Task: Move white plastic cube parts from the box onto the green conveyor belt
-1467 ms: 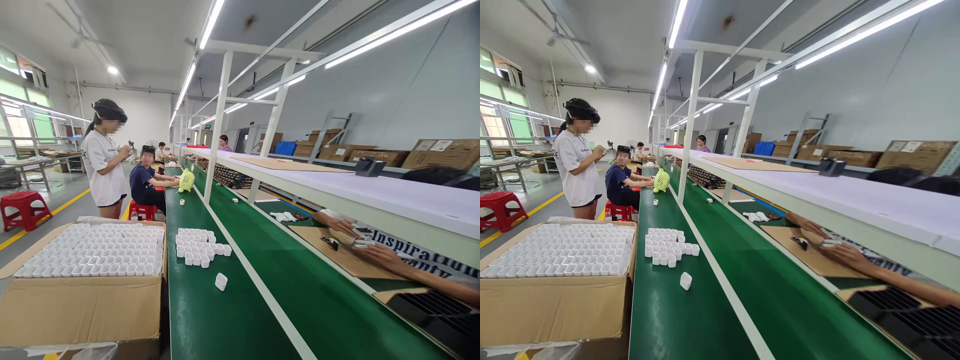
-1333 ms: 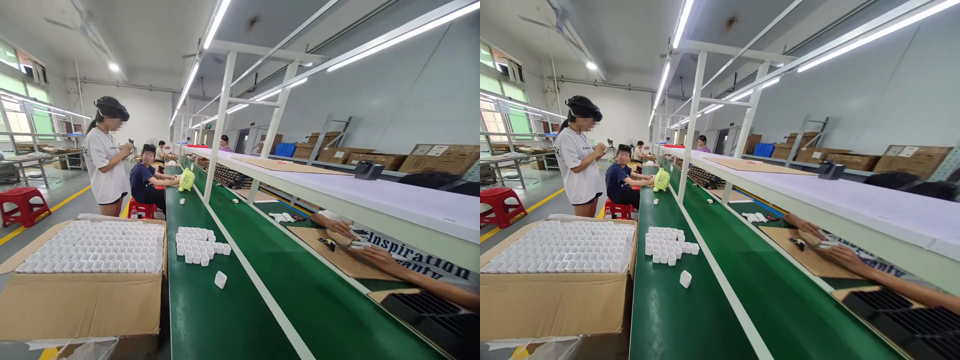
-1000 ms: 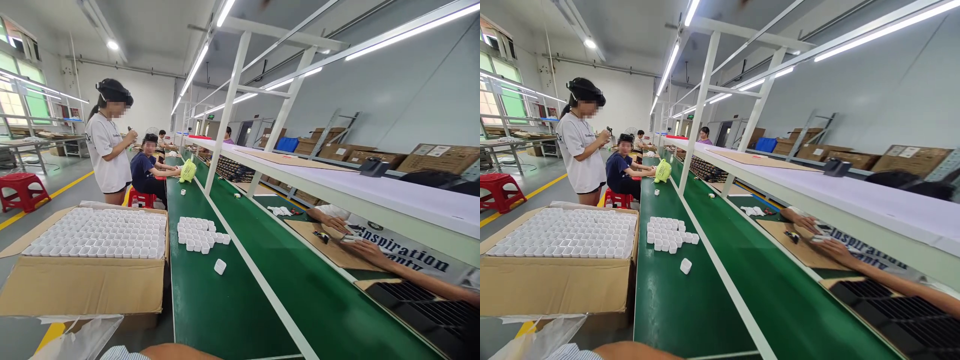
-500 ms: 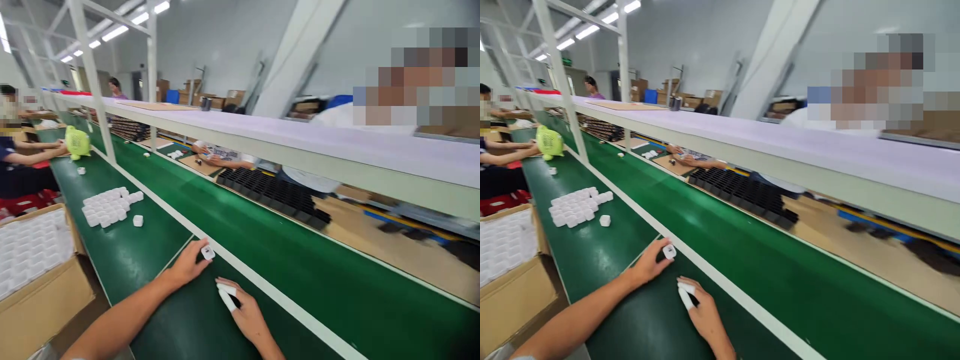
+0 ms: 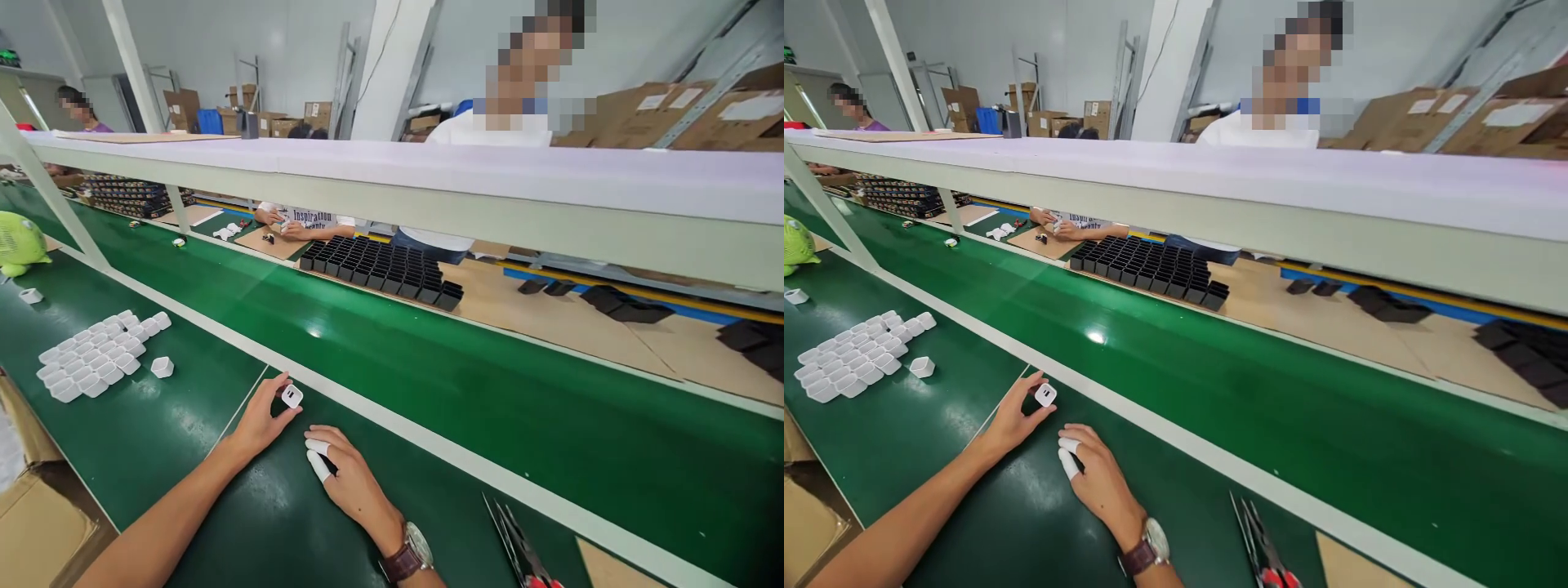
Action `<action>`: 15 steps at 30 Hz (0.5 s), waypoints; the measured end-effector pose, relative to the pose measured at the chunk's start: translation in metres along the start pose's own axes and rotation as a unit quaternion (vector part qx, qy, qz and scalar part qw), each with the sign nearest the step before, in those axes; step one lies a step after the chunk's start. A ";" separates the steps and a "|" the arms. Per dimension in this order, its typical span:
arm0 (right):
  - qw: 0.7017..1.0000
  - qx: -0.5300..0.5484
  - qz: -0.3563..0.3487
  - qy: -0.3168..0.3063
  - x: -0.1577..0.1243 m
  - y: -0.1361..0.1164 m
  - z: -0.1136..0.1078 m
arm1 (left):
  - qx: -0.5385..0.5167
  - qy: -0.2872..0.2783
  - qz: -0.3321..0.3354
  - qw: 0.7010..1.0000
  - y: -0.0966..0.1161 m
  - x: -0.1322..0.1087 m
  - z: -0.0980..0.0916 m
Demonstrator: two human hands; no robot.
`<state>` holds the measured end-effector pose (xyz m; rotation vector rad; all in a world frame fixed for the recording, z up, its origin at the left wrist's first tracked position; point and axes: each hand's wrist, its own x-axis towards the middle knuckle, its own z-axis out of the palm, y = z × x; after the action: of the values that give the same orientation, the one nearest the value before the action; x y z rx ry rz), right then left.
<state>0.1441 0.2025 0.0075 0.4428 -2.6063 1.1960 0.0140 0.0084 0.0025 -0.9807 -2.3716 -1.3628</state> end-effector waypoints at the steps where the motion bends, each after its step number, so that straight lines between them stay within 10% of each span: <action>1: 1.000 -0.002 0.002 -0.001 0.000 -0.001 0.000 | 0.002 -0.002 0.000 1.000 0.000 0.000 0.000; 15: 0.995 -0.073 -0.062 0.004 -0.013 0.035 0.013 | 0.023 -0.027 0.070 0.997 0.009 0.002 -0.005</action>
<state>0.1421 0.2163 -0.0293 0.5600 -2.5934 0.9594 0.0179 0.0086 0.0126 -1.1612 -2.3115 -1.2412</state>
